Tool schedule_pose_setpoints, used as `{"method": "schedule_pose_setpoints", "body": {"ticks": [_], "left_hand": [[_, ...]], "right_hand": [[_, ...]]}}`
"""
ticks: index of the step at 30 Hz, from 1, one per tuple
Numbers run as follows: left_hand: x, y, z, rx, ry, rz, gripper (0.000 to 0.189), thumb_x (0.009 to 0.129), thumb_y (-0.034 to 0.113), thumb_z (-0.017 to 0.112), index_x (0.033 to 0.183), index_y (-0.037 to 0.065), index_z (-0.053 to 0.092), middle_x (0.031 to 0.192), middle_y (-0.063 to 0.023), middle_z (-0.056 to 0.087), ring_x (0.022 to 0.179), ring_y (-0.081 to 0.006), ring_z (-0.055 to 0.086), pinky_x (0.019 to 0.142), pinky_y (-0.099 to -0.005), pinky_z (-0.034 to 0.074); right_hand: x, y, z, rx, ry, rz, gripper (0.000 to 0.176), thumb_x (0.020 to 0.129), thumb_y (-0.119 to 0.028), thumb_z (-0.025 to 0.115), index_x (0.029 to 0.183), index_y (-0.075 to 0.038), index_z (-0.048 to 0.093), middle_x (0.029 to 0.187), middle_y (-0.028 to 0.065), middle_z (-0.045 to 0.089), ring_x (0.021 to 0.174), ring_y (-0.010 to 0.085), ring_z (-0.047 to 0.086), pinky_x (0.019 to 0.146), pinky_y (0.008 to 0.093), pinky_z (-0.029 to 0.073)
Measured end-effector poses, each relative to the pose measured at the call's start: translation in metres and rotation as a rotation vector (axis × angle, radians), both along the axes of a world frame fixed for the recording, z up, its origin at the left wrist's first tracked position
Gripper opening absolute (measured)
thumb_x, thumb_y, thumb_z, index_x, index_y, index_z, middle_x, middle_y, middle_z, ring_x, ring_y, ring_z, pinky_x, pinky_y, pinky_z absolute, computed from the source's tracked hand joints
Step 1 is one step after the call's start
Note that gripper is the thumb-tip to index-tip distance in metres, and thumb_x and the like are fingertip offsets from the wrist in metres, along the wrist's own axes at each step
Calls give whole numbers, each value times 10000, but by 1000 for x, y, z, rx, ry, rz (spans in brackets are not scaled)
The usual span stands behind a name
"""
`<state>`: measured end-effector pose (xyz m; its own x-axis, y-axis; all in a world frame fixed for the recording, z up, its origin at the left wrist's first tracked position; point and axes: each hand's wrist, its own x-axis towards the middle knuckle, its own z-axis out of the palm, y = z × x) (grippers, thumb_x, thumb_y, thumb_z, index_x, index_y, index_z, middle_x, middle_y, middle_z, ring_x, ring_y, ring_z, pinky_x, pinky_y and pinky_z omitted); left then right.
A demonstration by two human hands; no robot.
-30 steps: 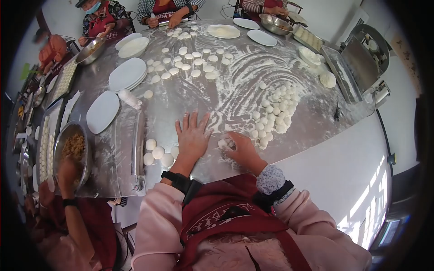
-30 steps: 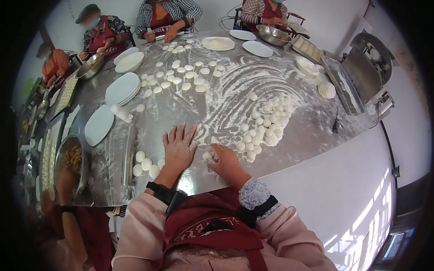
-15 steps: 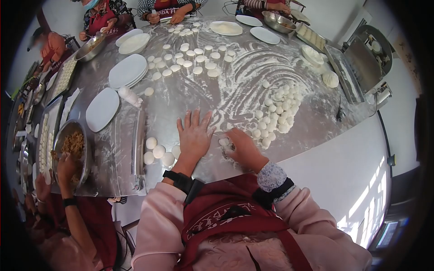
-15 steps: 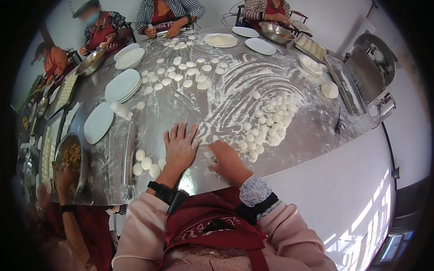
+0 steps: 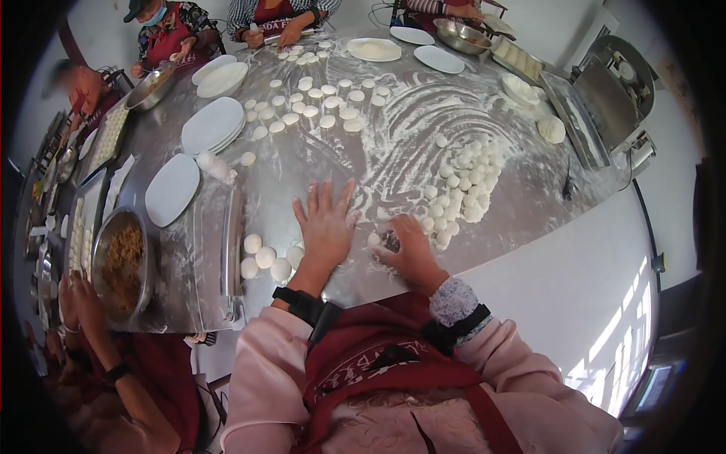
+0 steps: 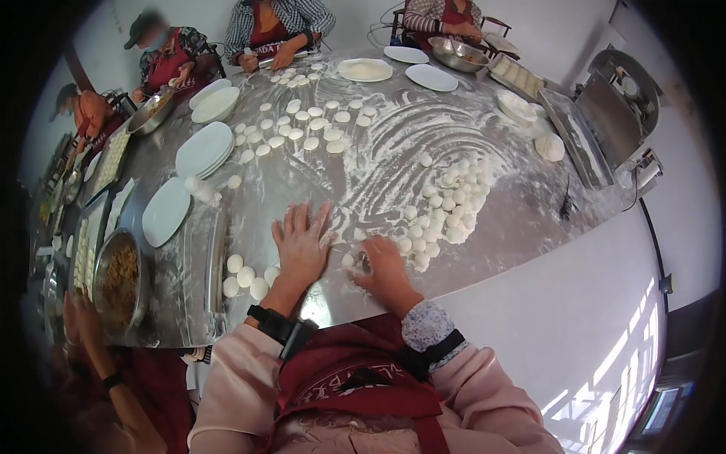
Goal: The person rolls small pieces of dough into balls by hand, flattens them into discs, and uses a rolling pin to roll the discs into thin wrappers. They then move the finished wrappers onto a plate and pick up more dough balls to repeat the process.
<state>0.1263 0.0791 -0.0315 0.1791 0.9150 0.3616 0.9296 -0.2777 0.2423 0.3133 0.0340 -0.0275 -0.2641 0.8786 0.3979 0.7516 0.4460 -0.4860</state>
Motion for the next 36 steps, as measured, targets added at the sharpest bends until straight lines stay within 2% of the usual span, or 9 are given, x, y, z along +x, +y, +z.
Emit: {"method": "schedule_pose_setpoints", "body": {"ticks": [2, 6, 8, 9, 15, 22, 28, 32, 36], "left_hand": [[16, -1, 31, 55, -48, -55, 615, 922, 353, 606, 1496, 265, 405, 1525, -147, 362, 1415, -396, 299, 1115, -646, 170], [56, -5, 64, 166, -182, -241, 665, 915, 337, 621, 1522, 270, 357, 1575, -136, 284, 1436, -397, 270, 1122, -650, 148], [67, -2, 32, 156, -155, -287, 654, 925, 358, 607, 1522, 256, 361, 1576, -130, 296, 1448, -388, 256, 1126, -648, 148], [72, -4, 7, 56, -136, -268, 638, 932, 377, 593, 1519, 265, 368, 1572, -125, 308, 1452, -381, 253, 1127, -647, 151], [56, 3, -10, 11, -10, -269, 579, 954, 437, 545, 1500, 311, 399, 1553, -110, 353, 1450, -366, 263, 1130, -642, 157], [-1, 6, -5, -135, 59, -79, 548, 963, 444, 522, 1484, 309, 422, 1544, -117, 362, 1436, -366, 281, 1137, -637, 139], [9, 8, 13, -55, -42, -61, 549, 962, 375, 545, 1489, 291, 415, 1561, -120, 326, 1434, -384, 273, 1131, -637, 147], [39, 0, 69, 99, -190, -174, 566, 956, 357, 557, 1497, 289, 405, 1588, -106, 273, 1444, -388, 255, 1125, -655, 142], [63, 2, 13, 82, -140, -306, 571, 953, 372, 561, 1497, 301, 403, 1576, -101, 304, 1448, -389, 250, 1128, -656, 142]], "right_hand": [[6, -3, 4, -63, 225, -118, 422, 699, -189, 798, 1047, -44, 607, 981, 161, 586, 978, 372, 558, 866, 453, 443], [42, 3, 18, 7, 231, -302, 430, 691, -173, 794, 1063, -53, 616, 1003, 151, 591, 999, 369, 564, 897, 456, 427], [61, 4, 23, 87, -17, -282, 430, 688, -147, 782, 1079, -65, 624, 1010, 133, 591, 995, 361, 564, 875, 459, 422], [70, 4, 20, -45, -130, -250, 422, 686, -127, 768, 1084, -78, 639, 1008, 116, 590, 1000, 340, 558, 846, 452, 416], [72, 4, 23, 1, -363, -170, 409, 671, -143, 773, 1060, -86, 660, 993, 101, 592, 1008, 306, 544, 849, 448, 400], [30, 6, 9, 140, -104, -33, 410, 693, -202, 789, 1056, -71, 651, 962, 110, 598, 965, 316, 561, 861, 450, 411], [-13, 9, 1, 26, -84, 24, 400, 745, -257, 785, 1058, -59, 635, 979, 135, 617, 946, 336, 580, 864, 451, 430], [27, -6, 10, 84, 88, -152, 367, 750, -191, 778, 1053, -48, 631, 967, 134, 608, 949, 343, 578, 843, 452, 451], [76, -28, 19, 5, 50, -351, 382, 723, -107, 761, 1077, -48, 630, 963, 133, 602, 936, 345, 578, 805, 449, 469]]}}
